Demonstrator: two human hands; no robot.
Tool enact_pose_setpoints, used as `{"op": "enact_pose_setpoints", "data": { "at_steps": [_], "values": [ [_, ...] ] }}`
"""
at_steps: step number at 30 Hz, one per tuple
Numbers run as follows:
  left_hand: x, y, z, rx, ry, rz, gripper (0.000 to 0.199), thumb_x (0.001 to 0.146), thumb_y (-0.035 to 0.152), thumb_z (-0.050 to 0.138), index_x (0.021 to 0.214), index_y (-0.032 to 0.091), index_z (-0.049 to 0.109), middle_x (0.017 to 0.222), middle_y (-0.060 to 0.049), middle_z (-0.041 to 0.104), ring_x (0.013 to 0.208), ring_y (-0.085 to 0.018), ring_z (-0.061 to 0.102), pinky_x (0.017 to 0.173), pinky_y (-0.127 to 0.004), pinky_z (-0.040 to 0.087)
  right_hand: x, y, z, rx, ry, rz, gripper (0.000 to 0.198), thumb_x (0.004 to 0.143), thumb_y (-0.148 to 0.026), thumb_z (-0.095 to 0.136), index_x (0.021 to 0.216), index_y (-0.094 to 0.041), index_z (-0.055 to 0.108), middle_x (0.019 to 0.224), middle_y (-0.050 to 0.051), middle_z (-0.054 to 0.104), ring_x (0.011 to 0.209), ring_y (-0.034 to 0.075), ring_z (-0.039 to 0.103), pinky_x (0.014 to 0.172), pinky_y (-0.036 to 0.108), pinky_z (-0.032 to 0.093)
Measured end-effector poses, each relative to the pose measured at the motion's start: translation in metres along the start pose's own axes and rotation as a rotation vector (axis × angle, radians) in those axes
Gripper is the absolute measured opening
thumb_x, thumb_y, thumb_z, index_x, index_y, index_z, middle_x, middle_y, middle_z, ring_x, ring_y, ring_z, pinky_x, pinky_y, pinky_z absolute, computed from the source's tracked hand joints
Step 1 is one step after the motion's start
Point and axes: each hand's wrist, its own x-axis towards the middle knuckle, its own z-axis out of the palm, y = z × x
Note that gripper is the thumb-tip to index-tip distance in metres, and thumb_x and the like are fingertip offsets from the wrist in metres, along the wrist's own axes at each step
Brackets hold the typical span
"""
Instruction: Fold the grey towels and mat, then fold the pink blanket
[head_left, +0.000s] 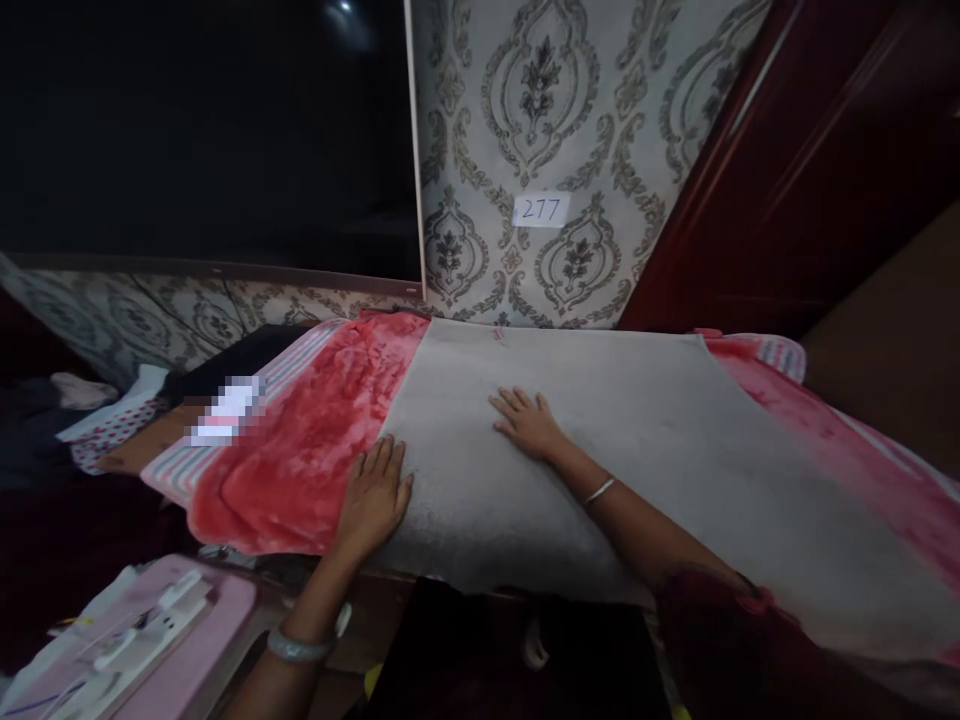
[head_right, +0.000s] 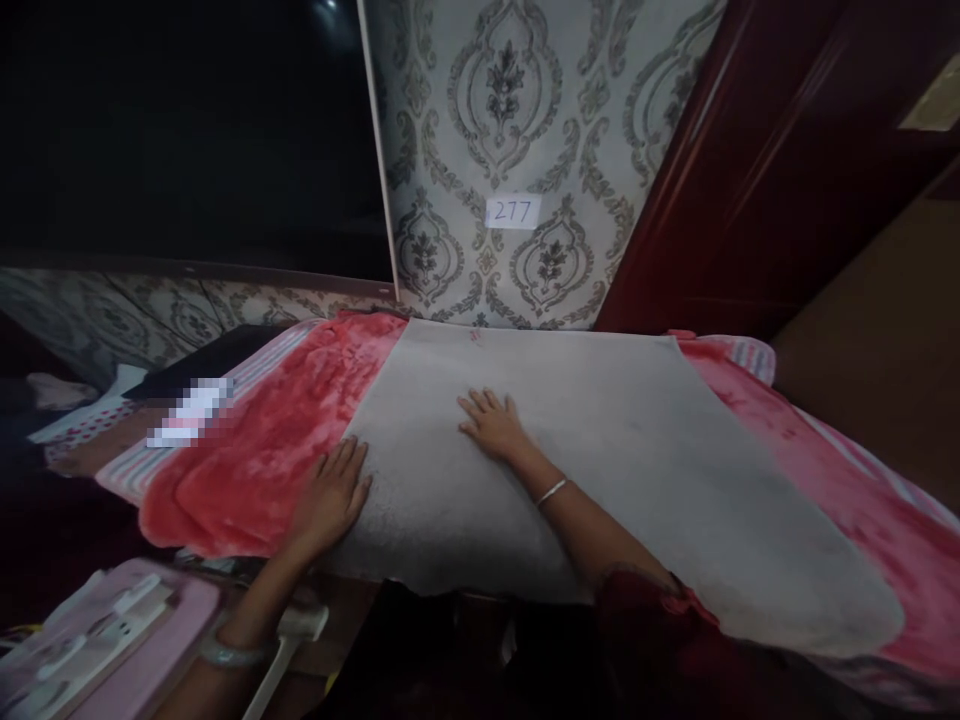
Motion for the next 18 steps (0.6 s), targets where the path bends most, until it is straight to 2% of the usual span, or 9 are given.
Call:
{"op": "enact_pose_setpoints", "data": {
  "at_steps": [3, 5, 6, 8, 10, 12, 15, 18],
  "values": [
    [0.003, 0.000, -0.003, 0.029, -0.032, -0.011, 0.056, 0.097, 0.036, 0.039, 0.145, 0.011, 0.054, 0.155, -0.021, 0.046, 0.147, -0.033, 0.042, 0.120, -0.057, 0.033, -0.015, 0.037, -0.007, -0.023, 0.015, 0.220, 0.058, 0.106, -0.051, 0.027, 0.160, -0.032, 0.034, 0.168, 0.008, 0.026, 0.154, 0.033, 0.023, 0.118, 0.067, 0.021],
    [0.014, 0.007, -0.008, 0.043, -0.041, -0.031, 0.054, 0.097, 0.035, 0.038, 0.144, 0.012, 0.055, 0.152, -0.021, 0.051, 0.144, -0.033, 0.045, 0.119, -0.060, 0.032, -0.023, 0.045, -0.010, -0.026, 0.050, 0.307, 0.059, 0.105, -0.052, 0.027, 0.160, -0.029, 0.035, 0.168, 0.011, 0.025, 0.154, 0.035, 0.022, 0.117, 0.068, 0.023],
    [0.024, 0.014, -0.011, 0.043, -0.045, -0.028, 0.054, 0.098, 0.035, 0.037, 0.144, 0.012, 0.055, 0.151, -0.021, 0.052, 0.143, -0.033, 0.046, 0.120, -0.060, 0.030, -0.027, 0.045, -0.010, -0.024, 0.065, 0.289, 0.060, 0.105, -0.053, 0.028, 0.160, -0.029, 0.035, 0.168, 0.012, 0.024, 0.155, 0.036, 0.021, 0.117, 0.068, 0.022],
    [0.050, 0.033, -0.018, 0.023, -0.081, 0.022, 0.055, 0.099, 0.035, 0.037, 0.147, 0.012, 0.051, 0.153, -0.020, 0.050, 0.146, -0.031, 0.043, 0.122, -0.058, 0.028, -0.033, 0.037, -0.008, -0.009, 0.064, 0.161, 0.060, 0.105, -0.054, 0.030, 0.160, -0.032, 0.034, 0.169, 0.009, 0.022, 0.156, 0.034, 0.018, 0.119, 0.066, 0.020],
    [0.083, 0.058, -0.022, 0.000, -0.151, 0.101, 0.059, 0.100, 0.037, 0.038, 0.153, 0.012, 0.043, 0.160, -0.019, 0.041, 0.151, -0.029, 0.035, 0.123, -0.055, 0.026, -0.038, 0.031, -0.005, 0.023, 0.038, 0.037, 0.059, 0.105, -0.055, 0.032, 0.160, -0.035, 0.032, 0.170, 0.005, 0.021, 0.156, 0.031, 0.016, 0.121, 0.064, 0.018],
    [0.115, 0.080, -0.021, 0.007, -0.210, 0.146, 0.061, 0.101, 0.038, 0.038, 0.157, 0.015, 0.037, 0.165, -0.017, 0.031, 0.154, -0.029, 0.027, 0.124, -0.055, 0.024, -0.043, 0.037, -0.004, 0.048, 0.037, 0.022, 0.060, 0.105, -0.055, 0.032, 0.161, -0.035, 0.031, 0.170, 0.004, 0.022, 0.156, 0.030, 0.016, 0.122, 0.062, 0.017],
    [0.146, 0.096, -0.011, 0.065, -0.231, 0.124, 0.061, 0.102, 0.039, 0.034, 0.158, 0.017, 0.036, 0.167, -0.015, 0.027, 0.155, -0.030, 0.023, 0.123, -0.059, 0.022, -0.058, 0.075, -0.005, 0.037, 0.069, 0.154, 0.059, 0.105, -0.053, 0.030, 0.161, -0.033, 0.032, 0.169, 0.004, 0.023, 0.156, 0.029, 0.019, 0.122, 0.060, 0.018],
    [0.156, 0.092, 0.003, 0.116, -0.192, 0.100, 0.061, 0.103, 0.041, 0.030, 0.158, 0.016, 0.037, 0.167, -0.015, 0.029, 0.155, -0.032, 0.025, 0.122, -0.059, 0.024, -0.085, 0.134, -0.006, -0.002, 0.090, 0.322, 0.058, 0.106, -0.050, 0.027, 0.160, -0.032, 0.033, 0.169, 0.004, 0.025, 0.155, 0.029, 0.022, 0.122, 0.060, 0.019]
  ]
}}
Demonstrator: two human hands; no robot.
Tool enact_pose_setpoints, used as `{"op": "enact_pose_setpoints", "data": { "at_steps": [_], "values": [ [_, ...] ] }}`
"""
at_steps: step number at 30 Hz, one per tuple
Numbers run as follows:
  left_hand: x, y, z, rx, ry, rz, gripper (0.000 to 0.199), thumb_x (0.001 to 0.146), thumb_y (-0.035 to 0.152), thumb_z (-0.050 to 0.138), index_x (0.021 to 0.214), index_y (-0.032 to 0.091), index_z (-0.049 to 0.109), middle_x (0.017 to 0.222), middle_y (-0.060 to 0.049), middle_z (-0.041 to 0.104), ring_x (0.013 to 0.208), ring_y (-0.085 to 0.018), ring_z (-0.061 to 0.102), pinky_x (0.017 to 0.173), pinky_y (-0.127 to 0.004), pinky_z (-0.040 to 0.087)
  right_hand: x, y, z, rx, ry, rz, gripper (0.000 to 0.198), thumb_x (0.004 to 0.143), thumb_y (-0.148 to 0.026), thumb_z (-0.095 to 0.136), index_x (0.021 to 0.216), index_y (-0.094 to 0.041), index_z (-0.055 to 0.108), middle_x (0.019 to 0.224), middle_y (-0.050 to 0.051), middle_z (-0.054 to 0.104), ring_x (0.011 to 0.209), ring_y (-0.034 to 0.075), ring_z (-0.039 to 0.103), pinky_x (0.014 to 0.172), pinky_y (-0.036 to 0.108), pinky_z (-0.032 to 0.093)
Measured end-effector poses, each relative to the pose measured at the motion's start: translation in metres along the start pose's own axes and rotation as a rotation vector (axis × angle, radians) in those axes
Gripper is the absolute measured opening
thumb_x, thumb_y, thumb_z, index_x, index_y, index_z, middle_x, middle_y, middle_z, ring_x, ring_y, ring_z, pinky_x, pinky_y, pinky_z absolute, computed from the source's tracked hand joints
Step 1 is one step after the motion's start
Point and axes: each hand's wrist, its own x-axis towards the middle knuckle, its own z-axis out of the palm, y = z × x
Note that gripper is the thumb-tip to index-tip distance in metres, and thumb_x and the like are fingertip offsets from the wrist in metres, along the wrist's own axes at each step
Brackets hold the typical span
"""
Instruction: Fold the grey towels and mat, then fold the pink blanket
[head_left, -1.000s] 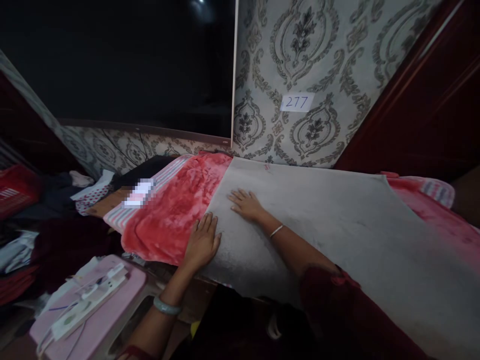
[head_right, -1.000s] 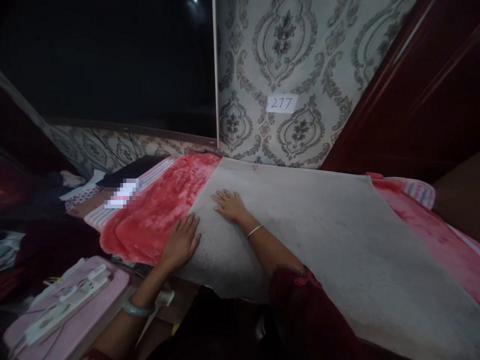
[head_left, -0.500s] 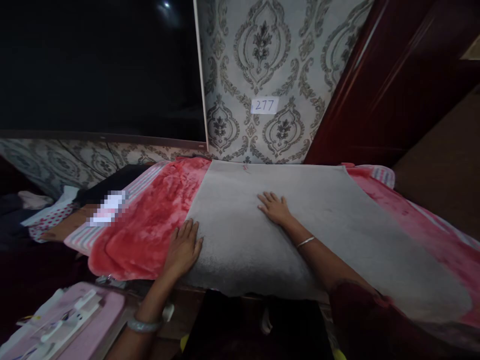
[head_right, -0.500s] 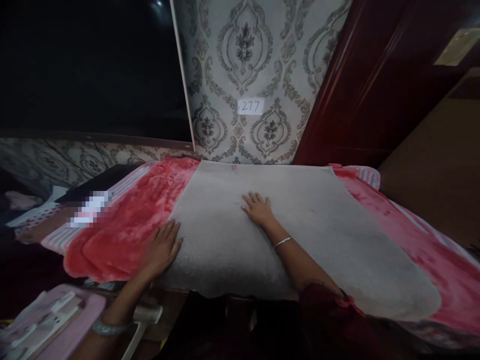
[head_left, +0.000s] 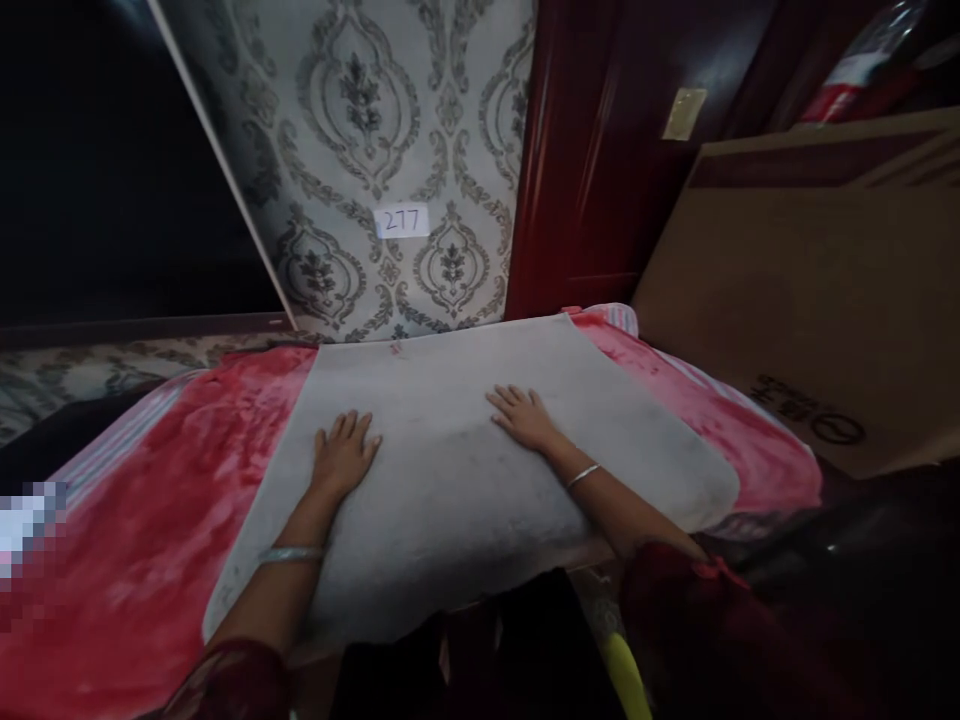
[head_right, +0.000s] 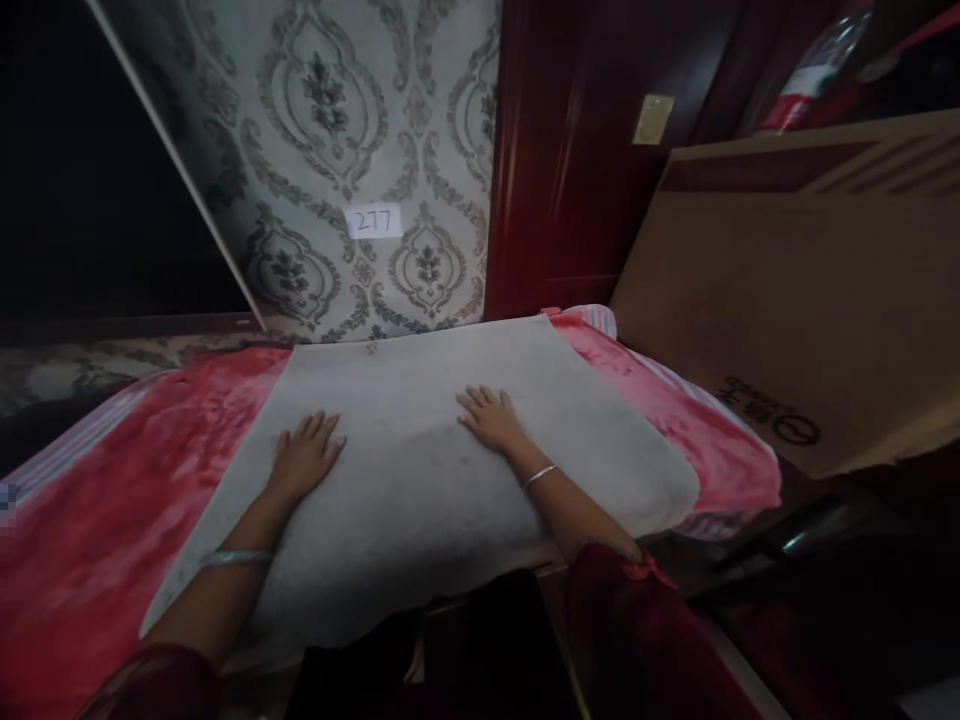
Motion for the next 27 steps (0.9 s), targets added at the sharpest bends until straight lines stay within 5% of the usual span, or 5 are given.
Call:
{"op": "enact_pose_setpoints", "data": {
  "at_steps": [6, 11, 20, 27],
  "values": [
    [0.004, -0.011, 0.013, 0.022, 0.029, 0.006, 0.063, 0.101, 0.041, 0.026, 0.158, 0.016, 0.038, 0.166, -0.015, 0.031, 0.154, -0.032, 0.026, 0.121, -0.058, 0.026, -0.030, 0.128, -0.006, -0.060, 0.019, 0.348, 0.059, 0.106, -0.052, 0.021, 0.161, -0.035, 0.030, 0.169, 0.002, 0.024, 0.155, 0.028, 0.021, 0.121, 0.061, 0.021],
    [0.012, -0.015, 0.016, 0.009, 0.069, 0.029, 0.067, 0.099, 0.043, 0.023, 0.156, 0.013, 0.041, 0.164, -0.016, 0.034, 0.152, -0.034, 0.030, 0.119, -0.059, 0.030, -0.055, 0.198, -0.013, -0.051, 0.010, 0.601, 0.060, 0.105, -0.054, 0.021, 0.161, -0.036, 0.028, 0.171, 0.001, 0.019, 0.155, 0.029, 0.020, 0.119, 0.060, 0.025],
    [0.015, -0.018, 0.021, -0.019, 0.079, 0.015, 0.073, 0.097, 0.047, 0.019, 0.155, 0.010, 0.043, 0.163, -0.016, 0.036, 0.152, -0.036, 0.031, 0.120, -0.060, 0.028, -0.051, 0.224, -0.029, 0.063, 0.279, 0.865, 0.053, 0.102, -0.039, 0.037, 0.145, -0.015, 0.055, 0.141, 0.020, 0.059, 0.132, 0.031, 0.051, 0.106, 0.047, 0.042],
    [0.012, -0.013, 0.019, -0.033, 0.105, -0.034, 0.072, 0.097, 0.049, 0.023, 0.154, 0.010, 0.044, 0.164, -0.019, 0.033, 0.152, -0.036, 0.029, 0.121, -0.061, 0.025, -0.022, 0.248, -0.041, 0.186, 0.226, 0.972, 0.051, 0.101, -0.046, 0.040, 0.120, -0.011, 0.073, 0.116, 0.019, 0.073, 0.106, 0.028, 0.069, 0.084, 0.035, 0.052]
  ]
}}
